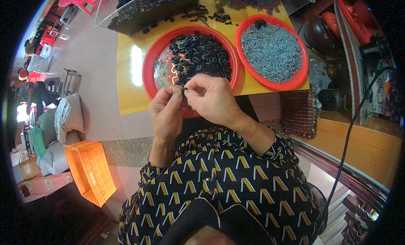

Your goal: The person assembles small black plastic components by hand, combining them and placing them into a red tray.

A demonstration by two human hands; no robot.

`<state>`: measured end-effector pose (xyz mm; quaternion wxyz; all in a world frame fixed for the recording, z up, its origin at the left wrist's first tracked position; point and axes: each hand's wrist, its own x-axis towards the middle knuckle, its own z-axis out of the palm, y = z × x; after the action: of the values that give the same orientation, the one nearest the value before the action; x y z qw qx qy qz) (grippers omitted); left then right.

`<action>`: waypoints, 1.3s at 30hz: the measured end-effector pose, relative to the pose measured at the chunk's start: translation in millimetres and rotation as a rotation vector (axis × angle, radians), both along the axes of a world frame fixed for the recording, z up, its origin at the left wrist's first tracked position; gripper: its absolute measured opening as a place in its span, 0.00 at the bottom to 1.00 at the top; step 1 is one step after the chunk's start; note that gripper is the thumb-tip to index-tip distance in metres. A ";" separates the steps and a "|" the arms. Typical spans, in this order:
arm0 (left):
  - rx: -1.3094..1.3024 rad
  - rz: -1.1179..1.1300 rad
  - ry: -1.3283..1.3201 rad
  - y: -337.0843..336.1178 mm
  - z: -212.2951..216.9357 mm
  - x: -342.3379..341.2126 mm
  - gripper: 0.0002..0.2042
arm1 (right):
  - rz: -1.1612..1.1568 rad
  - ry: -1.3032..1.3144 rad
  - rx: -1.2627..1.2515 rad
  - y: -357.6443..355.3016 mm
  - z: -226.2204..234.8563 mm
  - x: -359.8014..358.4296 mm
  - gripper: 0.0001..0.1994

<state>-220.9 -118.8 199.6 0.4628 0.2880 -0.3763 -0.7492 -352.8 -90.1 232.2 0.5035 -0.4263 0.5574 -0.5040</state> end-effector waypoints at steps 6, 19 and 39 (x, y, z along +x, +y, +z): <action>-0.087 0.020 -0.062 1.5 -2.9 -3.7 0.04 | 0.013 0.002 -0.016 2.0 -5.2 -3.4 0.03; -0.120 0.063 -0.218 -14.5 -0.1 -1.9 0.10 | -0.043 -0.153 0.002 -9.2 -11.4 -14.2 0.04; -1.438 -0.125 -1.405 -90.7 -2.6 -9.1 0.09 | -0.100 -0.171 0.041 -7.0 -16.3 -27.7 0.03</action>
<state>-230.0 -209.4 197.0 0.1598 0.2964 -0.9412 -0.0277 -380.5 -97.1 215.9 0.5322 -0.3429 0.5430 -0.5516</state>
